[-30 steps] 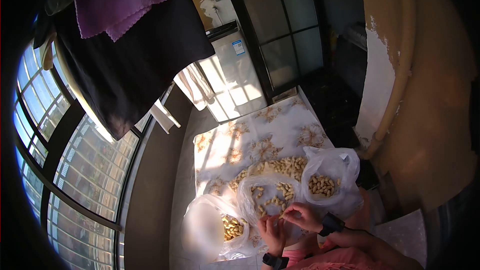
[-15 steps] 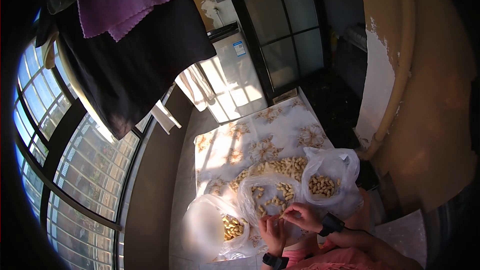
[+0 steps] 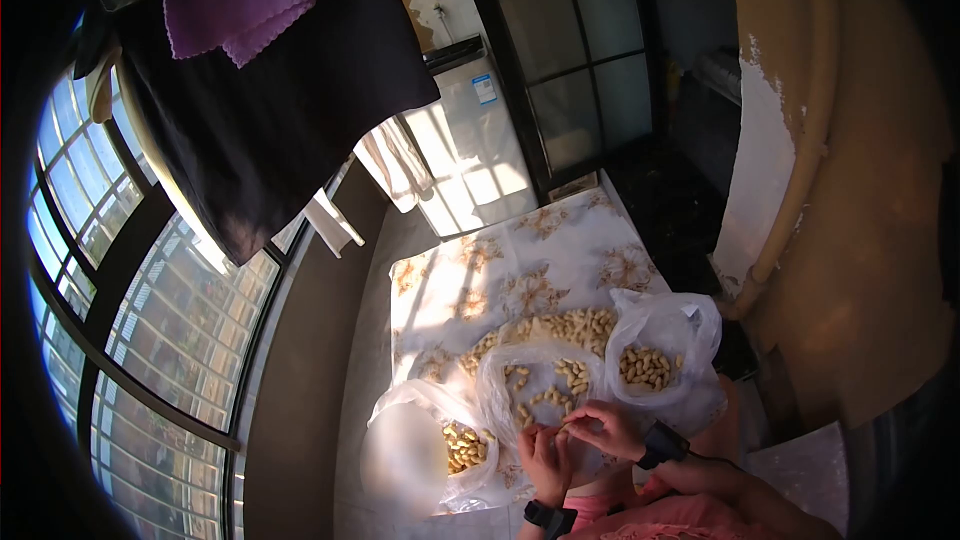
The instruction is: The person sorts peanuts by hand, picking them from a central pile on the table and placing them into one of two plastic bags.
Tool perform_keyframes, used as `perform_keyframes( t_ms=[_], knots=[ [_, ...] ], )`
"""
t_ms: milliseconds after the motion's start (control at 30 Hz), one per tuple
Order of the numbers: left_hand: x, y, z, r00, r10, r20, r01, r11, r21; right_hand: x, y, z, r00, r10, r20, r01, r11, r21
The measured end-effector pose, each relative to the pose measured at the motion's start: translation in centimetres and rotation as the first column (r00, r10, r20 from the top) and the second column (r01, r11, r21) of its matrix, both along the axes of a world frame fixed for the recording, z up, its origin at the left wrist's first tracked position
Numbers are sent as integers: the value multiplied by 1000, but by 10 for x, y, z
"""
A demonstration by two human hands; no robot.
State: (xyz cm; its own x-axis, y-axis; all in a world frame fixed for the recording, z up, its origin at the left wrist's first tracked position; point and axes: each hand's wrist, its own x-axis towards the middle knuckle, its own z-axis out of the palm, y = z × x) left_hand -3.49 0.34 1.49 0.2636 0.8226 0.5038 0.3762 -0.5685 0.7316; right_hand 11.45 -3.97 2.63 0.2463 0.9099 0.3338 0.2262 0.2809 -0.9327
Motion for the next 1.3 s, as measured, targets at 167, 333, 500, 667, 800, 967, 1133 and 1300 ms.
perform_keyframes(
  t_ms=[167, 333, 500, 667, 800, 967, 1133, 1300],
  knots=[
    [1, 1, 2, 1000, 4, 5, -4, 1000, -2, 1, -1, 4, 996, -13, 91, 13, 1000, -4],
    [0, 1, 2, 1000, 5, 5, -5, 1000, -4, 0, 0, -1, 998, -17, 56, 18, 1000, -5],
    [1, 1, 4, 1000, -6, 4, 6, 1000, -21, 1, 0, 1, 998, -5, 59, 6, 1000, -10],
    [1, 1, 2, 1000, -5, 3, 5, 1000, -21, 1, 0, 1, 999, -7, 50, 8, 1000, -19],
    [1, 0, 5, 1000, -16, 9, 16, 999, -40, 2, 0, -2, 998, -11, 62, 13, 1000, -27],
    [1, 0, 6, 1000, -17, 13, 17, 999, -42, 1, 0, -1, 998, -10, 56, 11, 999, -31],
    [1, 1, 4, 1000, -18, 12, 19, 999, -40, 1, 1, -3, 999, -9, 53, 10, 1000, -17],
    [1, 0, 7, 1000, -13, 15, 14, 999, -48, 1, 1, -2, 999, -2, 52, 3, 1000, -23]
  ],
)
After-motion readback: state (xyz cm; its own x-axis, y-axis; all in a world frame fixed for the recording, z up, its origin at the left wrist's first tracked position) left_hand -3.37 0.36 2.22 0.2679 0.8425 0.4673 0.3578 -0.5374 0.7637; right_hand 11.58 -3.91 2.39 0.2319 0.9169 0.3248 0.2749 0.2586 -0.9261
